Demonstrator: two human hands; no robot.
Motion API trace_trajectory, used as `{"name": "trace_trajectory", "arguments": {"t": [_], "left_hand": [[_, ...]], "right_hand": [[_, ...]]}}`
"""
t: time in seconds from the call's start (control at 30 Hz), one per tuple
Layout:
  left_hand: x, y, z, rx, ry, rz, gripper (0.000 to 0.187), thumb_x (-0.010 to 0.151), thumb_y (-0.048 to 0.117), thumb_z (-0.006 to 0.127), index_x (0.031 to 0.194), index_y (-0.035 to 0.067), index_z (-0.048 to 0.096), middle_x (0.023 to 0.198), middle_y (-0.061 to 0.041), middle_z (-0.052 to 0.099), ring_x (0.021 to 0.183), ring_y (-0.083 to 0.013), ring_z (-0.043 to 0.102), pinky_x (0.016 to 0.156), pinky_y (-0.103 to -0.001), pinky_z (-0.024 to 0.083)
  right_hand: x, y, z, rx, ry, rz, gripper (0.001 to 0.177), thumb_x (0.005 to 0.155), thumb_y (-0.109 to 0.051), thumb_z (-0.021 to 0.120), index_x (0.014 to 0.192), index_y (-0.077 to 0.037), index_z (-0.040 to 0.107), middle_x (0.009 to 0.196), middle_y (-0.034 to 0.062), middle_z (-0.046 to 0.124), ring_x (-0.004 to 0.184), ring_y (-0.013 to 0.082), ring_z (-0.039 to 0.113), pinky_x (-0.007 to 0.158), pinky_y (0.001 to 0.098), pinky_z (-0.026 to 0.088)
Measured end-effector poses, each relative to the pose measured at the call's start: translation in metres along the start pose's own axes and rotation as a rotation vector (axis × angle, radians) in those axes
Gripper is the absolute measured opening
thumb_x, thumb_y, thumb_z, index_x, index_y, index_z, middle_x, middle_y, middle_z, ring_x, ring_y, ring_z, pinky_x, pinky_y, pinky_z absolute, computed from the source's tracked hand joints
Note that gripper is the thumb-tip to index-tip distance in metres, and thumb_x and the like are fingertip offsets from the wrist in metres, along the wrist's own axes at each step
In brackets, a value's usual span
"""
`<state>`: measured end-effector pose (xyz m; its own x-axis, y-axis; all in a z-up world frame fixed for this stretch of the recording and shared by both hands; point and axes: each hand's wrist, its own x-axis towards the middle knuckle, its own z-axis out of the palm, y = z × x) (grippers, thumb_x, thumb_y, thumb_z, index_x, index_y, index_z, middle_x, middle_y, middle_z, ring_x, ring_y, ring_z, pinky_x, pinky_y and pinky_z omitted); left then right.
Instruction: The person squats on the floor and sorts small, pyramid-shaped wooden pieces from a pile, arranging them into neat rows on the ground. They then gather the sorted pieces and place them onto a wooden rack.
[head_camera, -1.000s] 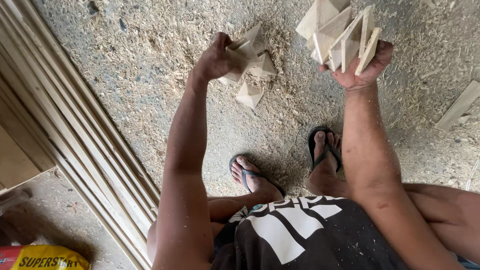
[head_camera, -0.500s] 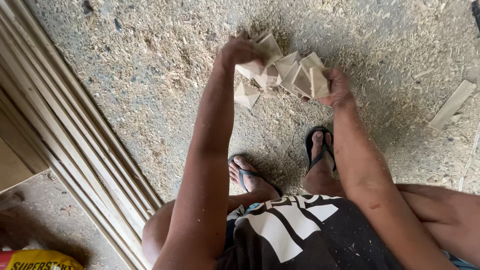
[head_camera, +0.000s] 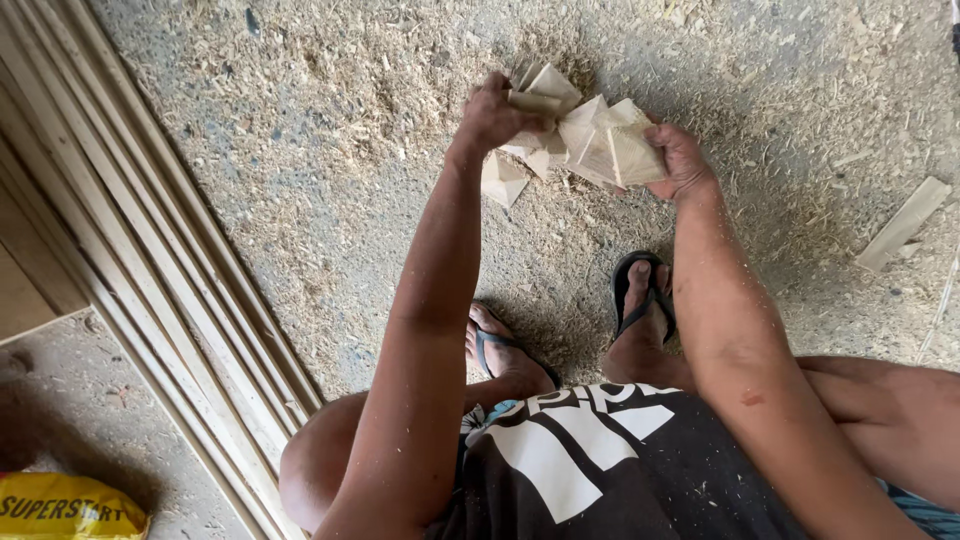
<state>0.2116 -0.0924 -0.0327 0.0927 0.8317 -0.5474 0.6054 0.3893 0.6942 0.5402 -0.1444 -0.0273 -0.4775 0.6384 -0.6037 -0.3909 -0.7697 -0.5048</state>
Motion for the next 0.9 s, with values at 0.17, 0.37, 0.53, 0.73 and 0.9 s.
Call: {"name": "trace_trajectory", "arguments": {"t": [0.17, 0.37, 0.53, 0.73, 0.9], "left_hand": [[-0.019, 0.009, -0.001, 0.095, 0.25, 0.233, 0.085, 0.06, 0.039, 0.11, 0.119, 0.004, 0.061, 0.13, -0.024, 0.059, 0.12, -0.0428, 0.045, 0.111, -0.054, 0.035], [-0.022, 0.029, 0.017, -0.157, 0.198, 0.018, 0.083, 0.068, 0.035, 0.095, 0.133, 0.003, 0.053, 0.122, -0.018, 0.07, 0.098, -0.0212, 0.074, 0.076, -0.028, 0.067], [-0.059, 0.003, 0.008, -0.285, 0.17, 0.162, 0.05, 0.098, 0.029, 0.073, 0.134, -0.001, 0.055, 0.128, -0.018, 0.07, 0.106, -0.0285, 0.072, 0.1, -0.038, 0.057], [-0.096, -0.025, -0.01, -0.835, -0.182, 0.026, 0.063, 0.099, 0.024, 0.058, 0.145, -0.015, 0.04, 0.125, -0.027, 0.063, 0.107, -0.0381, 0.073, 0.089, -0.043, 0.067], [-0.107, -0.019, 0.036, -0.366, 0.158, -0.362, 0.1, 0.076, 0.042, 0.087, 0.144, -0.007, 0.032, 0.137, -0.023, 0.04, 0.121, -0.0357, 0.055, 0.093, -0.044, 0.062]], "right_hand": [[0.021, 0.021, -0.031, 0.011, 0.0, -0.068, 0.055, 0.082, -0.025, 0.082, 0.131, -0.009, 0.064, 0.114, 0.0108, 0.064, 0.098, 0.0268, 0.057, 0.108, 0.0492, 0.052], [0.015, 0.018, -0.02, -0.008, -0.198, -0.118, 0.057, 0.086, -0.041, 0.081, 0.132, -0.01, 0.069, 0.121, 0.0095, 0.069, 0.108, 0.0253, 0.066, 0.092, 0.0457, 0.055], [0.004, 0.009, 0.001, -0.095, -0.11, -0.062, 0.061, 0.069, -0.039, 0.086, 0.122, -0.013, 0.072, 0.117, 0.0104, 0.072, 0.108, 0.0278, 0.069, 0.096, 0.051, 0.058], [0.029, 0.006, -0.003, -0.1, -0.071, 0.049, 0.072, 0.068, -0.033, 0.088, 0.135, -0.015, 0.068, 0.119, 0.012, 0.068, 0.106, 0.0286, 0.066, 0.097, 0.0511, 0.056], [0.033, 0.01, -0.003, -0.165, 0.003, 0.144, 0.083, 0.059, -0.037, 0.085, 0.137, -0.022, 0.062, 0.123, 0.0112, 0.07, 0.104, 0.0303, 0.068, 0.074, 0.0564, 0.056]]}}
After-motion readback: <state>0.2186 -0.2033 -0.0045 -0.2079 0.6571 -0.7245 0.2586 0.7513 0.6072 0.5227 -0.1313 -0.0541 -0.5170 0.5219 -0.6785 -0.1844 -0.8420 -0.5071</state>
